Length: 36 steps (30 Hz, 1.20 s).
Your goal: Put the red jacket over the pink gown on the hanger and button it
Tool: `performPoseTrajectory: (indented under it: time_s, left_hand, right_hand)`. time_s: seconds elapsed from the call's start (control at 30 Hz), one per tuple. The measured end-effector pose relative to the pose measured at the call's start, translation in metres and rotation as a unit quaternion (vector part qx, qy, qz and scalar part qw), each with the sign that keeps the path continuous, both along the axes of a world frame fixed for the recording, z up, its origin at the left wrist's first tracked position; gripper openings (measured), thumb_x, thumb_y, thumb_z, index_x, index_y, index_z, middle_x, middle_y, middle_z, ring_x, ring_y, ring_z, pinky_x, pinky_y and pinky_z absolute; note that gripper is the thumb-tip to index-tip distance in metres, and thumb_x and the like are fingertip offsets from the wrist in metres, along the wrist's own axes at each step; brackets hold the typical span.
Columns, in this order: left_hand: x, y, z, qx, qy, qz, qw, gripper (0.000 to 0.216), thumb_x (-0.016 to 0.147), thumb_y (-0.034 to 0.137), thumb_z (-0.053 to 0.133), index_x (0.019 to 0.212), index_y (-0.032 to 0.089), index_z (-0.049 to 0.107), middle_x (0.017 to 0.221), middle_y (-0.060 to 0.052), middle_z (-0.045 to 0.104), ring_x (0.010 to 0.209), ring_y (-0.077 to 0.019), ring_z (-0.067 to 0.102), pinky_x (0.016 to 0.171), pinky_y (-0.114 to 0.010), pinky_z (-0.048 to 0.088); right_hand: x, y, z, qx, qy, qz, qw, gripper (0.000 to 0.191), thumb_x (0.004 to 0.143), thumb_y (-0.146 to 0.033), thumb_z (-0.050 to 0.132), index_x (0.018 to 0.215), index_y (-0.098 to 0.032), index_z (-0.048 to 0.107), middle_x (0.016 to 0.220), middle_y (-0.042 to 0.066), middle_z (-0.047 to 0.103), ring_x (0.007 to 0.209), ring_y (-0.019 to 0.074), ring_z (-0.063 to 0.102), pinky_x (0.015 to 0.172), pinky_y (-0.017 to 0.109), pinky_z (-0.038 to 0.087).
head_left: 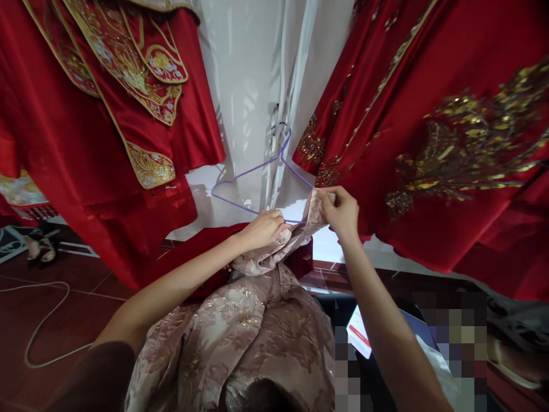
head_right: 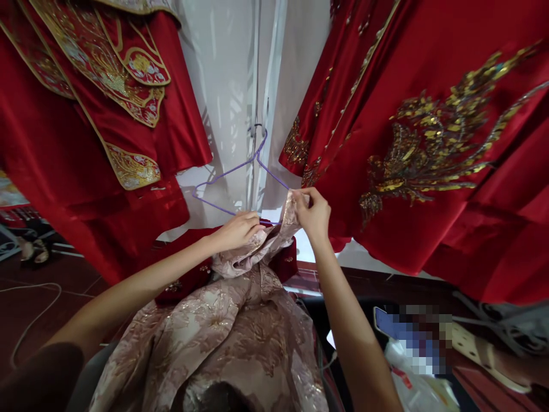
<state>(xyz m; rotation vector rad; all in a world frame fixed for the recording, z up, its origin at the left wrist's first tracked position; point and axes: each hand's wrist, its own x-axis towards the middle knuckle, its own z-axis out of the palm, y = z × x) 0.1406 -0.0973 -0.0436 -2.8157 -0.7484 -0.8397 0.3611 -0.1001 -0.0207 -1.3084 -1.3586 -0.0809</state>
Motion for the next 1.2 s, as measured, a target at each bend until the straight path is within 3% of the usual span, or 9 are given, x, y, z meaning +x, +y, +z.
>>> performPoseTrajectory:
  time_s: [0.1, 0.17, 0.27, 0.4, 0.53, 0.67, 0.93, 1.07, 1.2]
  left_hand:
    - [0.002, 0.000, 0.000, -0.037, -0.073, 0.001, 0.997, 0.036, 0.096, 0.032, 0.031, 0.082, 0.015, 0.059, 0.083, -0.008, 0.057, 0.078, -0.0163, 0.057, 0.075, -0.032, 0.044]
    - [-0.009, 0.004, -0.001, -0.039, -0.157, 0.037, 0.986, 0.033, 0.096, 0.031, 0.031, 0.087, 0.016, 0.059, 0.092, -0.008, 0.058, 0.084, -0.0158, 0.058, 0.080, -0.031, 0.045]
    - [-0.042, 0.017, -0.008, -0.001, -0.253, 0.165, 0.953, 0.032, 0.094, 0.035, 0.035, 0.086, 0.018, 0.060, 0.097, -0.009, 0.057, 0.093, -0.0185, 0.056, 0.086, -0.033, 0.042]
    - [-0.103, 0.041, -0.027, 0.023, -0.296, 0.359, 0.885, 0.034, 0.092, 0.038, 0.037, 0.085, 0.018, 0.063, 0.102, -0.011, 0.057, 0.102, -0.0253, 0.053, 0.087, -0.040, 0.040]
    - [-0.149, 0.061, -0.045, -0.043, -0.279, 0.441, 0.852, 0.035, 0.090, 0.039, 0.039, 0.079, 0.017, 0.064, 0.103, -0.014, 0.057, 0.105, -0.0290, 0.052, 0.083, -0.042, 0.042]
    - [-0.164, 0.071, -0.047, -0.048, -0.292, 0.443, 0.847, 0.037, 0.090, 0.040, 0.037, 0.081, 0.017, 0.064, 0.100, -0.013, 0.057, 0.105, -0.0266, 0.053, 0.084, -0.039, 0.042]
    - [-0.160, 0.080, -0.024, 0.023, -0.299, 0.409, 0.862, 0.035, 0.091, 0.037, 0.037, 0.085, 0.016, 0.064, 0.103, -0.013, 0.055, 0.099, -0.0238, 0.054, 0.088, -0.036, 0.040]
    - [-0.153, 0.086, -0.007, 0.041, -0.297, 0.369, 0.880, 0.033, 0.091, 0.035, 0.039, 0.085, 0.015, 0.064, 0.104, -0.012, 0.053, 0.102, -0.0235, 0.052, 0.089, -0.035, 0.039]
    - [-0.126, 0.086, 0.022, 0.069, -0.287, 0.327, 0.898, 0.030, 0.091, 0.035, 0.041, 0.085, 0.016, 0.063, 0.105, -0.011, 0.054, 0.102, -0.0228, 0.051, 0.091, -0.037, 0.036]
  right_hand:
    - [-0.007, 0.004, 0.006, -0.018, -0.065, 0.008, 0.998, 0.021, 0.083, -0.042, 0.051, 0.090, -0.025, 0.061, 0.085, 0.003, 0.069, 0.075, 0.0206, 0.062, 0.068, 0.028, 0.044]
    - [-0.007, 0.003, 0.006, -0.018, -0.082, 0.008, 0.996, 0.024, 0.085, -0.045, 0.047, 0.092, -0.025, 0.059, 0.085, 0.002, 0.068, 0.076, 0.0210, 0.062, 0.069, 0.029, 0.043]
    - [-0.004, 0.001, 0.006, 0.001, -0.087, -0.008, 0.996, 0.028, 0.086, -0.048, 0.045, 0.091, -0.024, 0.058, 0.085, 0.002, 0.068, 0.078, 0.0211, 0.062, 0.073, 0.030, 0.042]
    - [0.000, 0.004, 0.012, 0.008, -0.073, 0.003, 0.997, 0.027, 0.084, -0.048, 0.050, 0.087, -0.023, 0.061, 0.084, 0.001, 0.067, 0.078, 0.0195, 0.061, 0.072, 0.027, 0.041]
    - [0.004, 0.007, 0.018, -0.002, -0.046, -0.001, 0.999, 0.025, 0.081, -0.047, 0.055, 0.083, -0.023, 0.062, 0.076, 0.000, 0.065, 0.071, 0.0178, 0.059, 0.065, 0.025, 0.040]
    - [0.005, 0.007, 0.020, -0.006, -0.045, 0.005, 0.999, 0.024, 0.080, -0.045, 0.056, 0.081, -0.022, 0.063, 0.073, 0.000, 0.065, 0.069, 0.0172, 0.057, 0.063, 0.025, 0.040]
    - [0.008, 0.008, 0.020, 0.001, -0.053, 0.013, 0.998, 0.025, 0.080, -0.046, 0.055, 0.081, -0.023, 0.064, 0.074, 0.001, 0.066, 0.070, 0.0175, 0.058, 0.064, 0.026, 0.041]
    - [0.007, 0.009, 0.019, -0.002, -0.049, 0.019, 0.999, 0.025, 0.079, -0.046, 0.056, 0.081, -0.022, 0.064, 0.074, 0.001, 0.066, 0.070, 0.0175, 0.058, 0.065, 0.026, 0.042]
    - [0.005, 0.009, 0.016, 0.000, -0.038, 0.023, 0.999, 0.024, 0.079, -0.044, 0.056, 0.080, -0.022, 0.063, 0.074, 0.000, 0.065, 0.070, 0.0172, 0.058, 0.066, 0.026, 0.042]
